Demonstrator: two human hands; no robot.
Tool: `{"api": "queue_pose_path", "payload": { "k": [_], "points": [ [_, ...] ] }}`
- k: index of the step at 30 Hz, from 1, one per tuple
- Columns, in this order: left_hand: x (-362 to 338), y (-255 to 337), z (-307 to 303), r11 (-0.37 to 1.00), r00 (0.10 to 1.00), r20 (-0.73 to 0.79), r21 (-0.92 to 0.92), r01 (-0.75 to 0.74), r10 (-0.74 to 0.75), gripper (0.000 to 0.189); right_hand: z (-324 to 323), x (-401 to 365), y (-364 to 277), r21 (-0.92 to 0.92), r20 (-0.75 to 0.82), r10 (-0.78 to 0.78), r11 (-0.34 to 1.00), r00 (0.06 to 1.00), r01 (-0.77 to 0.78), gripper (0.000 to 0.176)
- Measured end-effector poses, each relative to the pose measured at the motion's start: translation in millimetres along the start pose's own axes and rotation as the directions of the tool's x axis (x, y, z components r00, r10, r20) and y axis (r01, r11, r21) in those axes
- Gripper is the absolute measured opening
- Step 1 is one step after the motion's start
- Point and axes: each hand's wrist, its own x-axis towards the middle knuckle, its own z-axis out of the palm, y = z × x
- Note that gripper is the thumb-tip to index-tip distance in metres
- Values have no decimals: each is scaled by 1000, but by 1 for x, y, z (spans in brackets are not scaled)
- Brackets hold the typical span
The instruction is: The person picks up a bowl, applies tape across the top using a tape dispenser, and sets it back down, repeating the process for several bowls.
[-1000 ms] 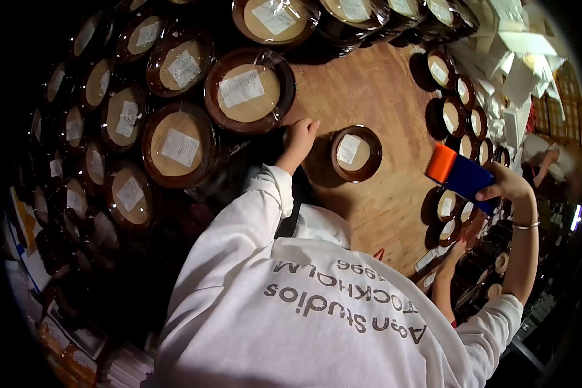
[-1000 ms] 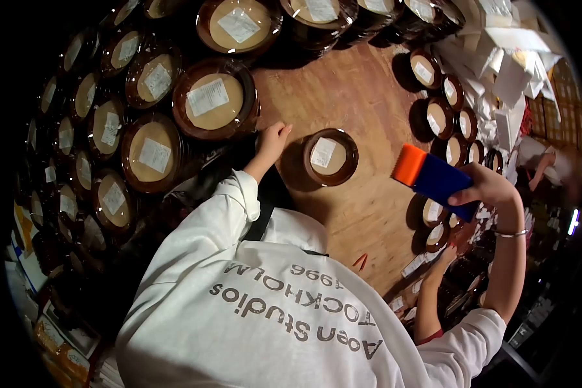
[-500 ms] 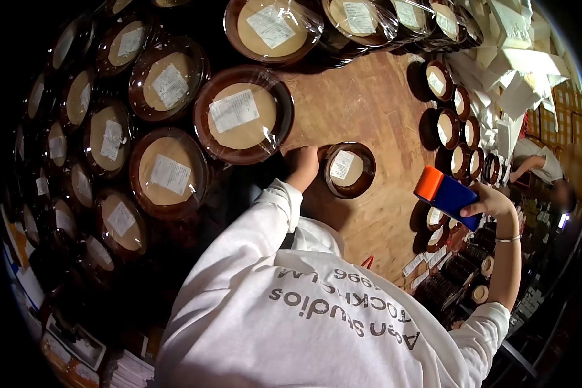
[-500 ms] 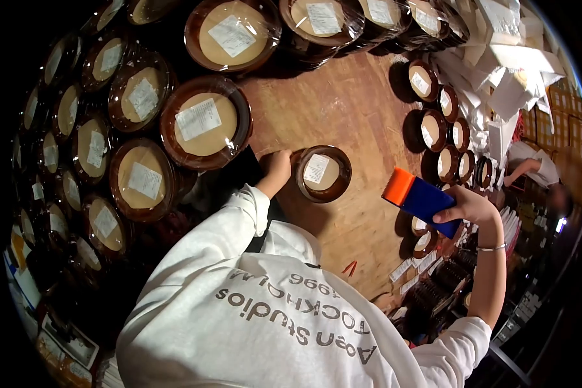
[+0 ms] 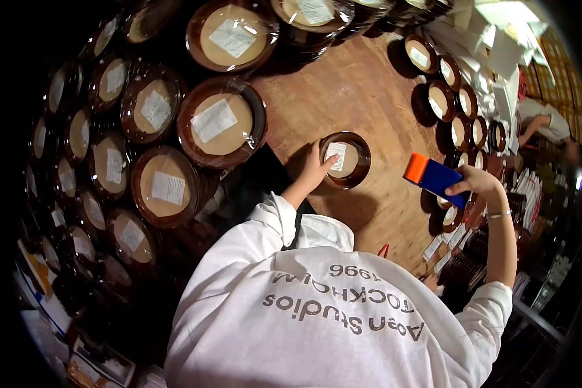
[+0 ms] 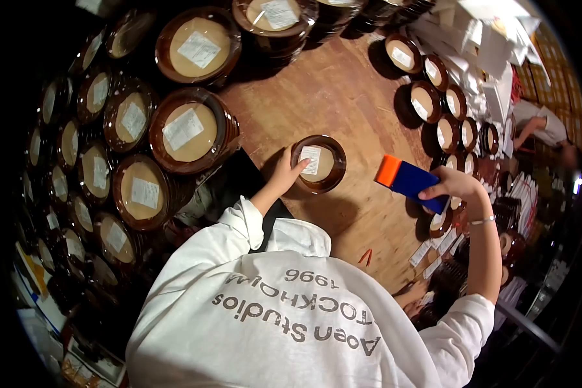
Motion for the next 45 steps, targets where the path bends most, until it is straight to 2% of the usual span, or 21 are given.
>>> {"api": "queue_pose_path", "payload": {
  "k": [2, 4, 5, 6, 7, 8, 9, 11, 13, 14, 15, 17, 18, 19, 20, 24, 27, 31, 38, 43, 45],
  "points": [
    [-2, 1, -2, 998, 997, 49, 9, 64, -64, 58, 4, 11, 14, -38, -71, 118, 992, 990, -121, 38],
    [-6, 20, -9, 978, 978, 58, 63, 199, -202, 65, 11, 21, 19, -36, -31, 128, 991, 991, -129, 43],
    [-14, 38, -14, 980, 978, 80, 78, 185, -191, 65, 14, 26, 23, -52, -28, 144, 988, 989, -145, 44],
    [-24, 58, -22, 902, 991, 111, 415, -115, 75, 70, 17, 36, 34, -111, -54, 117, 986, 992, -123, 45],
    [-27, 68, -23, 634, 920, 230, 670, -387, 317, 76, 19, 43, 40, -169, -83, 90, 980, 993, -103, 46],
    [-28, 57, -18, 540, 772, 483, 553, -634, 413, 90, 22, 46, 44, -136, -55, 111, 984, 992, -118, 50],
    [-35, 66, -9, 370, 711, 628, 608, -702, 316, 98, 24, 51, 53, -32, 23, 113, 993, 993, -112, 52],
    [-34, 68, 9, 223, 685, 706, 649, -727, 181, 100, 33, 58, 67, -55, -27, 46, 997, 999, -47, 52],
    [-24, 67, 17, 191, 692, 714, 668, -719, 105, 97, 47, 63, 76, 116, 42, 37, 992, 998, -42, 52],
    [-19, 67, 22, 170, 714, 699, 700, -694, 33, 95, 50, 63, 78, 85, 32, 63, 994, 997, -66, 52],
    [-15, 51, 21, 145, 715, 694, 702, -698, 82, 95, 55, 57, 73, 53, 26, 92, 994, 995, -94, 52],
    [-10, 32, 17, -30, 638, 742, 657, -754, 207, 91, 63, 71, 100, 67, 14, 58, 996, 998, -58, 52],
    [-4, 41, 14, -46, 624, 755, 644, -764, 203, 91, 68, 72, 108, 181, 51, 19, 983, 999, -28, 53],
    [-1, 56, 9, -18, 593, 798, 598, -802, 105, 87, 76, 75, 118, 296, 88, -24, 955, 996, -3, 53],
    [-1, 66, 6, 20, 553, 833, 552, -833, 1, 83, 84, 87, 135, 262, 59, -66, 964, 996, 48, 55],
    [12, 58, -3, 126, 446, 894, 438, -890, 44, 79, 126, 90, 146, 421, 39, -109, 903, 993, 83, 53],
    [19, 60, -4, 120, 388, 922, 383, -916, 17, 79, 164, 105, 164, 505, -26, -199, 843, 980, 185, 53],
    [27, 63, -6, 94, 319, 946, 324, -941, -67, 79, 191, 96, 167, 596, 17, -200, 788, 980, 151, 50],
    [28, 64, -6, 83, 297, 953, 302, -950, -58, 79, 224, 71, 193, 528, -247, -184, 798, 951, 292, 49],
    [20, 79, 1, 69, 296, 950, 304, -950, -100, 85, 215, 94, 166, 451, -266, -45, 877, 963, 166, 59],
    [6, 96, 11, 156, 350, 928, 367, -917, -127, 86, 206, 110, 148, 320, -318, -24, 938, 948, 131, 60]
  ]
}}
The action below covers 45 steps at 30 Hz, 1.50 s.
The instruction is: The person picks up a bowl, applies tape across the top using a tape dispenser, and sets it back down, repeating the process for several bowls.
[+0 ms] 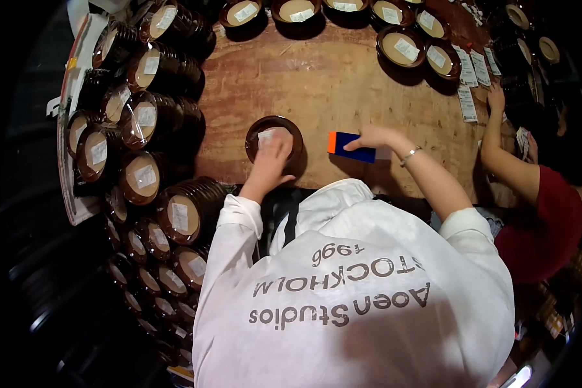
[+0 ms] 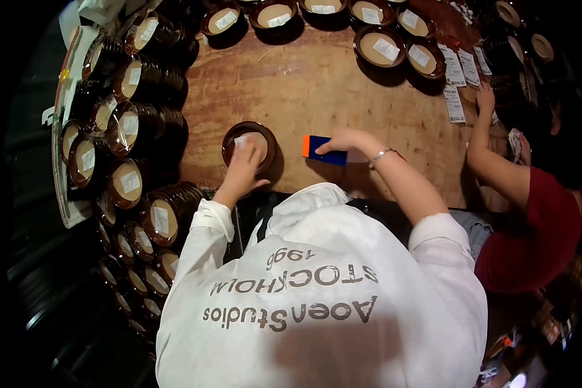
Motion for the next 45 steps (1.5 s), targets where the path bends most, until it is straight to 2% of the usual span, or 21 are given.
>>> {"api": "queue_pose_path", "payload": {
  "k": [1, 2, 4, 5, 6, 7, 10, 11, 16, 21, 24, 26, 27, 29, 30, 34, 37, 41, 43, 44, 45],
  "points": [
    [7, 8, 3, 990, 991, -25, -32, -135, 134, 90, 2, 13, -7, -6, -3, -4, 1000, 1000, 4, 60],
    [12, 19, 6, 981, 981, 10, 39, -192, 192, 74, 4, 27, -15, -65, -1, 29, 997, 1000, -29, 57],
    [28, 38, 36, 749, 978, 17, 641, -169, 206, 54, 1, 40, -42, -134, -1, 60, 989, 998, -59, 55],
    [34, 44, 45, 750, 980, 11, 641, -161, 201, 54, -5, 40, -63, -152, 95, 139, 981, 986, -123, 51],
    [37, 49, 53, 658, 985, 137, 732, -175, 109, 50, -6, 43, -81, -177, 191, 220, 966, 957, -187, 49],
    [40, 51, 58, 556, 969, 247, 805, -205, -1, 48, 0, 56, -92, -298, 129, 209, 940, 969, -163, 45],
    [43, 52, 71, 589, 913, 403, 755, -287, -71, 50, 11, 54, -136, -532, 24, 159, 838, 987, -122, 39],
    [49, 33, 130, 546, 997, 48, 838, -12, -53, 49, 11, 48, -147, -628, -20, 113, 772, 993, -101, 37],
    [36, 38, 113, 470, 971, 229, 865, -173, -65, 48, 16, 61, -159, -706, -19, 107, 702, 994, -89, 42],
    [26, 34, 105, 446, 973, 229, 875, -188, -39, 48, 38, 64, -178, -801, -14, 92, 595, 996, -66, 40],
    [23, 30, 93, 436, 976, 218, 880, -189, -16, 47, 42, 70, -187, -865, -40, 259, 474, 965, -163, 39],
    [24, 28, 87, 453, 979, 203, 875, -173, -19, 47, 25, 47, -164, -881, 0, -11, 473, 1000, 6, 35],
    [24, 30, 74, 457, 979, 201, 873, -169, -22, 47, 11, 38, -152, -767, -47, -9, 641, 999, -30, 36],
    [27, 35, 39, 406, 853, 520, 789, -461, -41, 46, -19, 10, -127, -440, -126, -39, 898, 991, -21, 41],
    [29, 36, 42, 411, 856, 514, 791, -454, -44, 46, -30, -8, -112, -244, -165, -74, 969, 983, 32, 44],
    [51, 33, 86, 310, 869, 479, 851, -423, -128, 46, -10, -17, -31, 352, -375, 6, 926, 927, 137, 49],
    [58, 26, 106, 229, 867, 483, 864, -449, -121, 39, 10, -56, -15, 541, -418, 134, 832, 898, 127, 47],
    [74, 21, 89, 520, 805, 591, 703, -485, -47, 36, 33, -67, 15, 669, -341, 267, 742, 901, 34, 48],
    [83, 12, 68, 753, 802, 595, 509, -418, 43, 35, 38, -73, 14, 681, -331, 275, 732, 903, 27, 48],
    [88, 5, 57, 846, 845, 529, 410, -341, 84, 34, 38, -74, 13, 693, -328, 288, 721, 900, 21, 48],
    [90, -3, 52, 928, 967, 240, 336, -162, 82, 30, 37, -73, 13, 694, -322, 287, 720, 902, 18, 48]
  ]
}}
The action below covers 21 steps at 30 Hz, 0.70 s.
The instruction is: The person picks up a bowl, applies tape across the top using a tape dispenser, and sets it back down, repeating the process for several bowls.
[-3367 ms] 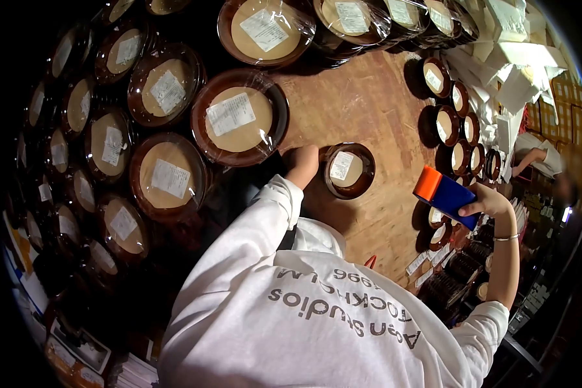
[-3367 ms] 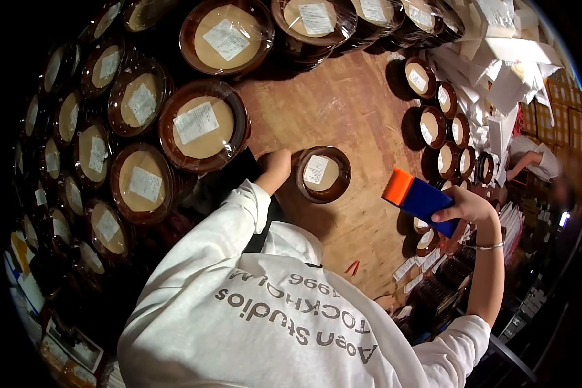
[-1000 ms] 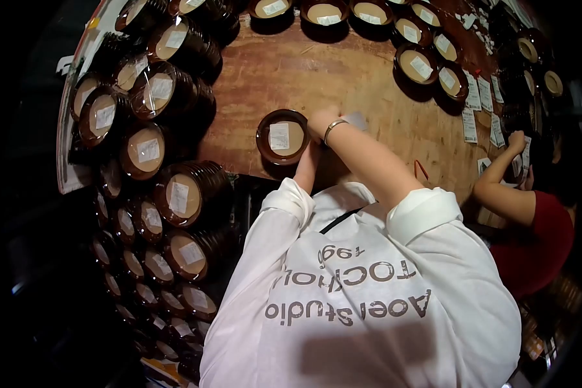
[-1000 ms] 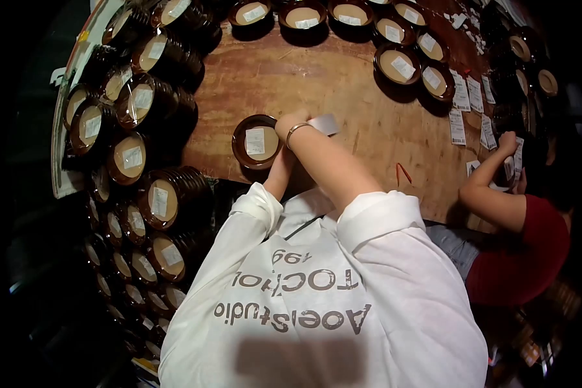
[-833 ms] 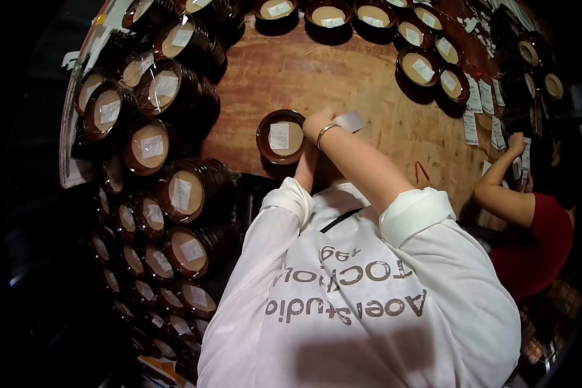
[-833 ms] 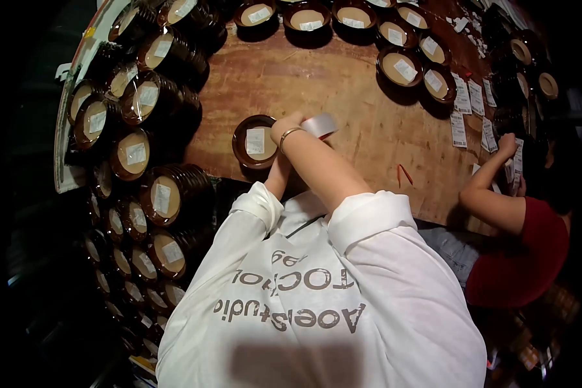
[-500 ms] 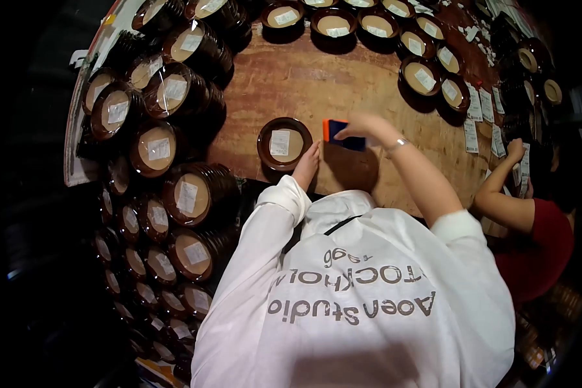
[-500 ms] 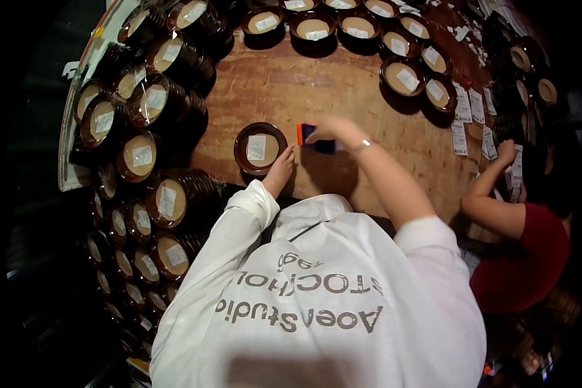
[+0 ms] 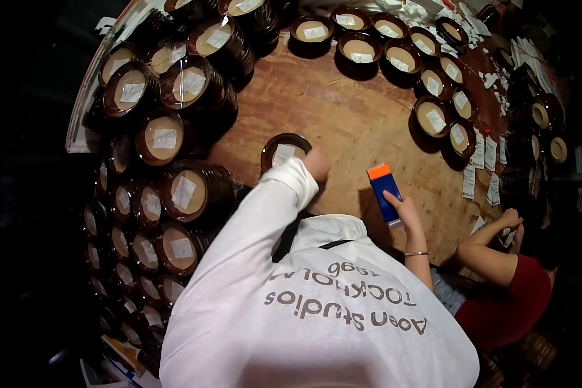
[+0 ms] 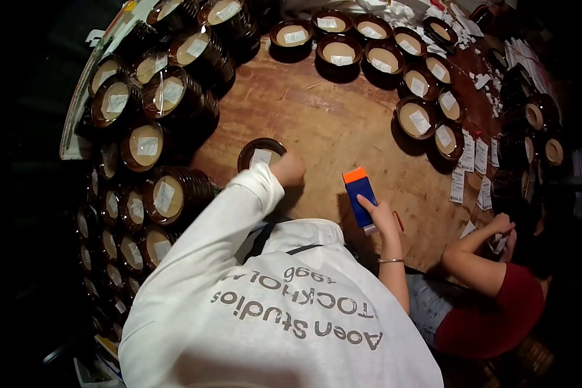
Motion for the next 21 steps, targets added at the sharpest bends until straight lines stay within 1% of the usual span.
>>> {"api": "queue_pose_path", "payload": {
  "k": [1, 2, 4, 5, 6, 7, 8, 9, 10, 11, 12, 13, 14, 15, 16, 17, 19, 20, 21],
  "points": [
    [8, -20, -1, 958, 984, -59, -245, 147, -166, 29, 0, 1, -1, 6, 2, 4, 1000, 1000, -4, 48],
    [2, -40, -19, 955, 969, -95, -217, 202, -226, 29, 1, 2, -2, 15, 2, 8, 1000, 1000, -8, 48],
    [-16, -71, -43, 861, 904, -142, -394, 323, -404, 34, 3, 0, -11, 29, 5, -3, 1000, 1000, 3, 47],
    [-22, -92, -23, 803, 892, -113, -496, 331, -438, 43, 4, 0, -15, 37, 9, -22, 999, 1000, 22, 47],
    [-41, -96, -39, 661, 870, -1, -651, 374, -493, 40, 6, 2, -18, 34, 8, -21, 999, 1000, 20, 47],
    [-51, -102, -24, 657, 870, 2, -654, 374, -493, 40, 8, 4, -20, 79, 21, -42, 996, 999, 40, 46],
    [-59, -107, 0, 550, 852, 50, -743, 381, -522, 41, 10, 5, -21, 121, 34, -62, 991, 998, 57, 45],
    [-66, -110, 21, 431, 832, 102, -817, 382, -545, 43, 11, 7, -22, 115, 38, -57, 992, 998, 52, 45],
    [-72, -111, 38, 424, 830, 108, -819, 386, -547, 43, 13, 10, -24, 163, 40, -67, 985, 997, 60, 45],
    [-80, -111, 53, 366, 783, 84, -850, 379, -617, 44, 16, 13, -25, 212, 40, -78, 975, 996, 68, 44],
    [-86, -105, 67, 304, 727, 69, -878, 369, -683, 45, 18, 15, -28, 206, 49, -72, 977, 996, 61, 44],
    [-90, -94, 81, 292, 721, 82, -879, 378, -688, 45, 21, 16, -31, 219, 38, -68, 974, 997, 58, 44],
    [-92, -83, 94, 156, 619, 50, -949, 273, -784, 45, 23, 19, -34, 233, 26, -67, 971, 997, 59, 43],
    [-95, -71, 101, 36, 499, 40, -989, 142, -866, 45, 26, 23, -37, 227, 36, -66, 972, 997, 56, 43],
    [-99, -54, 89, -92, 422, 141, -987, 135, -895, 48, 29, 26, -39, 233, 37, -70, 971, 997, 59, 44],
    [-99, -40, 88, -246, 354, 287, -956, 158, -890, 52, 31, 29, -41, 239, 37, -73, 969, 997, 62, 44],
    [-88, -8, 91, -435, 135, 461, -881, 185, -877, 61, 37, 36, -44, 256, 50, -89, 964, 995, 73, 44],
    [-89, 3, 70, -611, 203, 599, -792, 4, -775, 66, 40, 39, -45, 275, 53, -105, 958, 993, 86, 43],
    [-91, 13, 42, -756, 299, 698, -635, -161, -650, 73, 42, 40, -46, 271, 60, -101, 959, 993, 81, 43]
  ]
}}
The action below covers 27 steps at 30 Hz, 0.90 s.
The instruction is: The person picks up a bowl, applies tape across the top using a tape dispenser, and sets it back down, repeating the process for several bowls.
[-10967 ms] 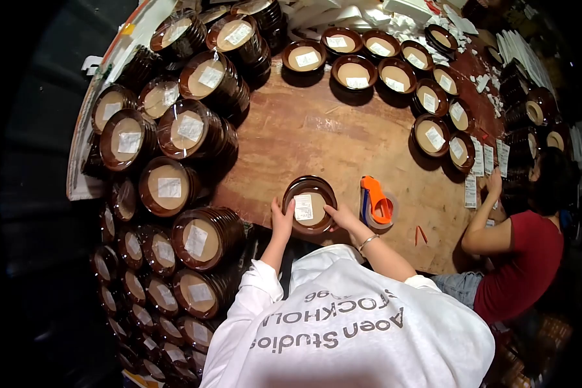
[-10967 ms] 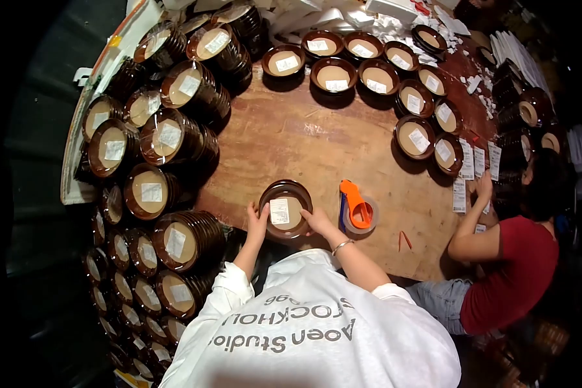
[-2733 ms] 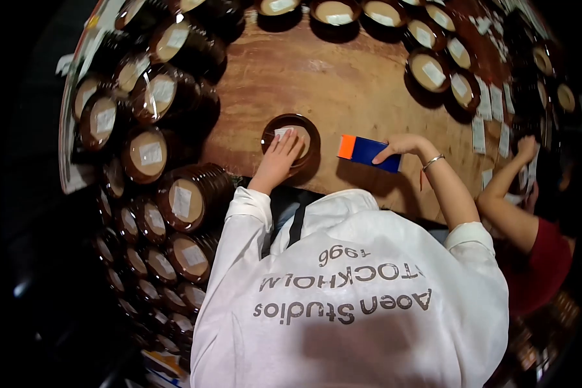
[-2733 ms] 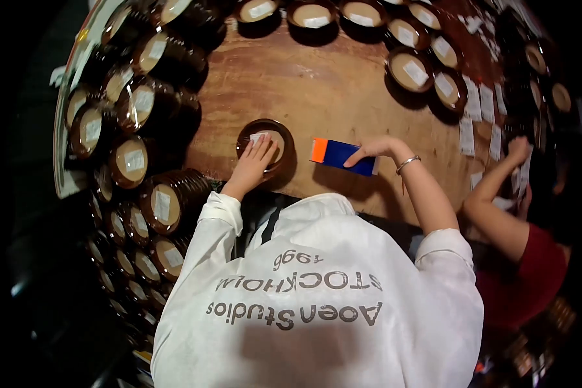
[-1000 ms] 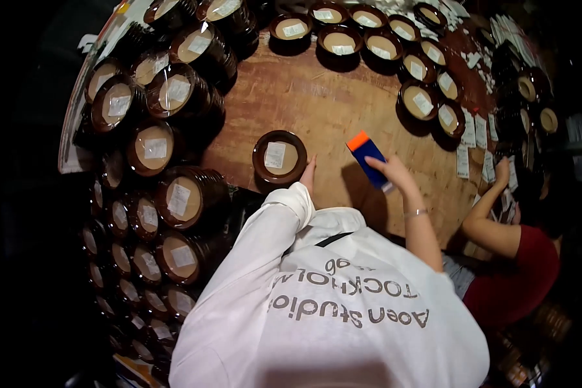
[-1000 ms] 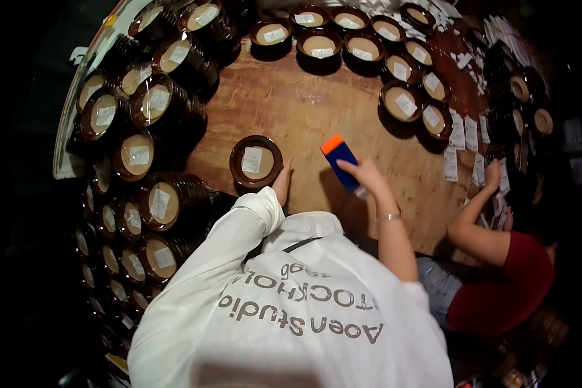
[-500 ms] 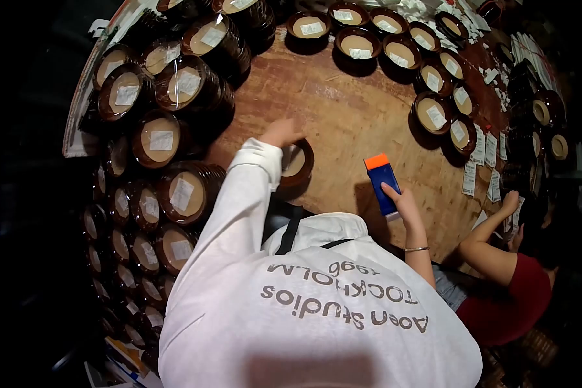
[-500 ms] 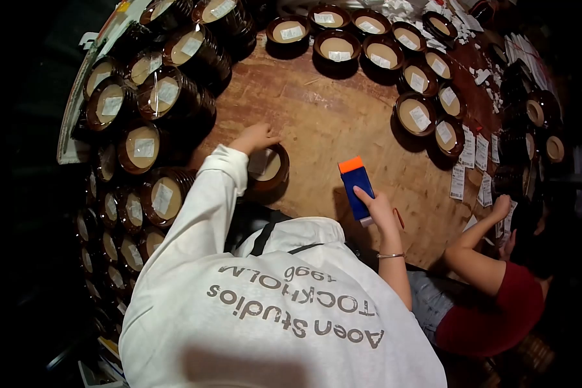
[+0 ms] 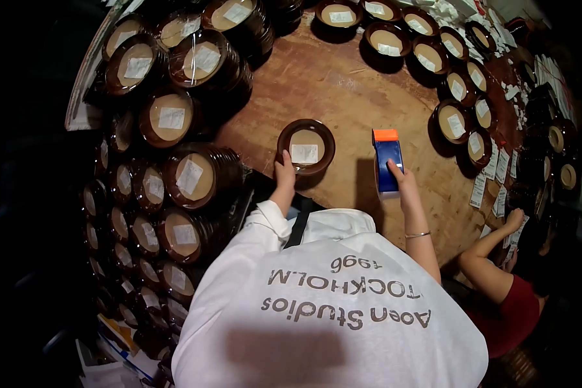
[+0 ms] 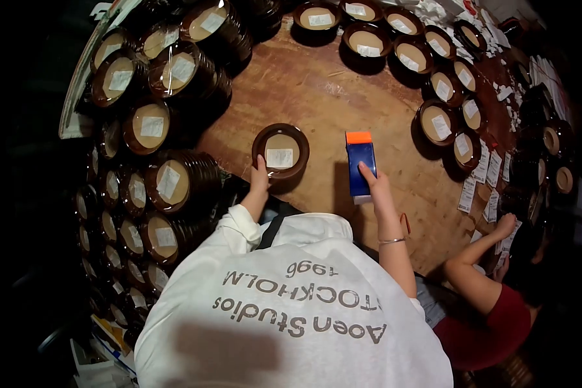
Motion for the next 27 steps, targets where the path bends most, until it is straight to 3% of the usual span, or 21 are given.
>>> {"api": "queue_pose_path", "payload": {
  "k": [2, 3, 4, 5, 6, 7, 8, 9, 10, 12, 13, 18, 20, 22, 23, 24, 25, 26, 27],
  "points": [
    [-24, 4, 17, 954, 975, -142, -270, 128, -171, 83, 4, 4, -2, -13, -7, -27, 1000, 1000, 27, 42],
    [-18, -9, 15, 880, 988, -25, -458, 126, -155, 87, 5, 4, -2, -17, -3, -24, 1000, 1000, 24, 42],
    [-12, -16, 11, 878, 987, -28, -462, 126, -157, 87, 5, 4, -2, -10, 5, -23, 1000, 1000, 23, 42],
    [-3, -20, 4, 970, 986, -87, -186, -156, 141, 86, 5, 4, -4, -2, 11, -23, 1000, 1000, 23, 41],
    [3, -20, -2, 899, 901, -56, 112, -423, 431, 85, 5, 3, -5, -5, 12, -23, 1000, 1000, 23, 41],
    [-3, -3, -5, 696, 747, -68, 427, -577, 661, 76, 4, 1, -5, 11, 5, -27, 1000, 1000, 27, 40],
    [-12, 29, -4, 422, 601, 130, 596, -683, 789, 69, 5, 0, -4, 29, -3, -30, 999, 1000, 30, 39],
    [-15, 54, -3, 97, 442, 355, 680, -727, 824, 63, 4, -2, -3, 28, -1, -27, 999, 1000, 27, 39],
    [-4, 61, -1, 98, 444, 353, 682, -725, 824, 63, 2, -2, -3, 24, 17, -18, 1000, 1000, 18, 38],
    [15, 73, 5, -516, 244, 797, 557, -651, 552, 55, 0, -5, -4, 16, 33, -18, 1000, 999, 18, 37],
    [20, 68, 4, -531, 282, 824, 540, -653, 491, 53, -1, -6, -4, 3, 0, -19, 1000, 1000, 19, 36],
    [20, 57, -5, -427, 268, 791, 542, -724, 549, 57, -7, -8, 4, 57, -10, -17, 998, 1000, 18, 37],
    [24, 69, -3, -396, 255, 794, 519, -758, 552, 59, -7, -6, 4, -7, -52, -3, 1000, 999, 3, 37],
    [35, 83, 3, 41, 467, 622, 573, -819, 629, 64, -6, -6, 3, 13, -46, 3, 1000, 999, -2, 37],
    [56, 80, 8, -3, 380, 647, 509, -861, 661, 57, -5, -8, 2, 29, -35, 5, 1000, 999, -4, 36],
    [60, 88, 13, -2, 376, 650, 502, -865, 661, 57, -4, -9, 0, 29, -43, 3, 1000, 999, -2, 36],
    [60, 99, 21, 189, 564, 695, 543, -818, 446, 50, -2, -11, -3, 14, -46, 1, 1000, 999, 0, 36],
    [62, 108, 28, 352, 681, 709, 600, -718, 180, 44, -2, -12, -6, -2, -51, 0, 1000, 999, 0, 35],
    [70, 106, 30, 524, 641, 744, 476, -706, 187, 38, -1, -13, -7, -9, -59, -4, 1000, 998, 4, 35]
  ]
}}
